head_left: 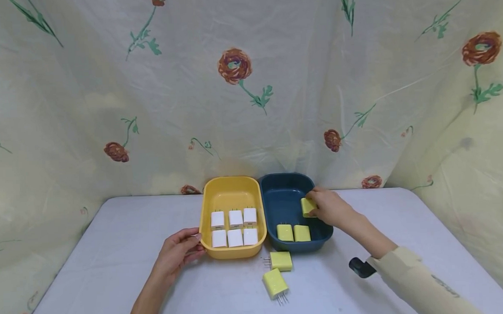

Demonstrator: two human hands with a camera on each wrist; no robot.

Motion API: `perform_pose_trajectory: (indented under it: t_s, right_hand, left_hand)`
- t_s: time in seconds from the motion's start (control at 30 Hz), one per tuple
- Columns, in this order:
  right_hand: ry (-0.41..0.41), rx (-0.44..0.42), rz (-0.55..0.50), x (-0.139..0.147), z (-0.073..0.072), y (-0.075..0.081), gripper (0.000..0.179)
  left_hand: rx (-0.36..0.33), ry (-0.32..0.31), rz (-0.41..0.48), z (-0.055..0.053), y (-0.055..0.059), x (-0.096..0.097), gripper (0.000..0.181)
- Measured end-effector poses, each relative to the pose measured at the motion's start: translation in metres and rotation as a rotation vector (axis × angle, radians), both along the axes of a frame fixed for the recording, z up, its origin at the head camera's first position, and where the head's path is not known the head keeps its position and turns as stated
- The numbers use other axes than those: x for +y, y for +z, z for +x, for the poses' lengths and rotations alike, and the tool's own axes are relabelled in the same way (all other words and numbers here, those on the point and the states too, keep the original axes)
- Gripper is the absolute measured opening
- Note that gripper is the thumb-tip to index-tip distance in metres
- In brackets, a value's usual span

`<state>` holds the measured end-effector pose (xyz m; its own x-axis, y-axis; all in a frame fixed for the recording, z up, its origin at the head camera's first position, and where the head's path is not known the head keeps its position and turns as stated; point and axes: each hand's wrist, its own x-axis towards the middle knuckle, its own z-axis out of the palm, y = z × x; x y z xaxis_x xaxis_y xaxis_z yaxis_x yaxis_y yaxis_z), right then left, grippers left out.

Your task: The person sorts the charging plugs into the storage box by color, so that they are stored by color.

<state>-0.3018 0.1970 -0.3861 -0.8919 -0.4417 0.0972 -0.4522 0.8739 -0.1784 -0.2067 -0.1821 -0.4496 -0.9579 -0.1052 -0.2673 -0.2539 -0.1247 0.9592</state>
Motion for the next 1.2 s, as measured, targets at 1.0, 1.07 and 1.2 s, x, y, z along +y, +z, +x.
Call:
perform_pose_trajectory:
  t_s: [1.0,1.07,1.2]
  right_hand:
    - [0.19,0.123,-0.005,-0.016,0.067,0.01,0.04]
    - [0.291,0.15,0.029,-0.02,0.072,0.009,0.041]
    - [0.534,0.16,0.119,-0.031,0.082,0.003,0.045]
  left_hand:
    - [0.005,-0.007,-0.001,0.0,0.001,-0.001,0.034]
    - [0.002,-0.003,-0.002,0.0,0.001,-0.001,0.033]
    - [0.003,-0.005,-0.001,0.0,0.0,0.0,0.034]
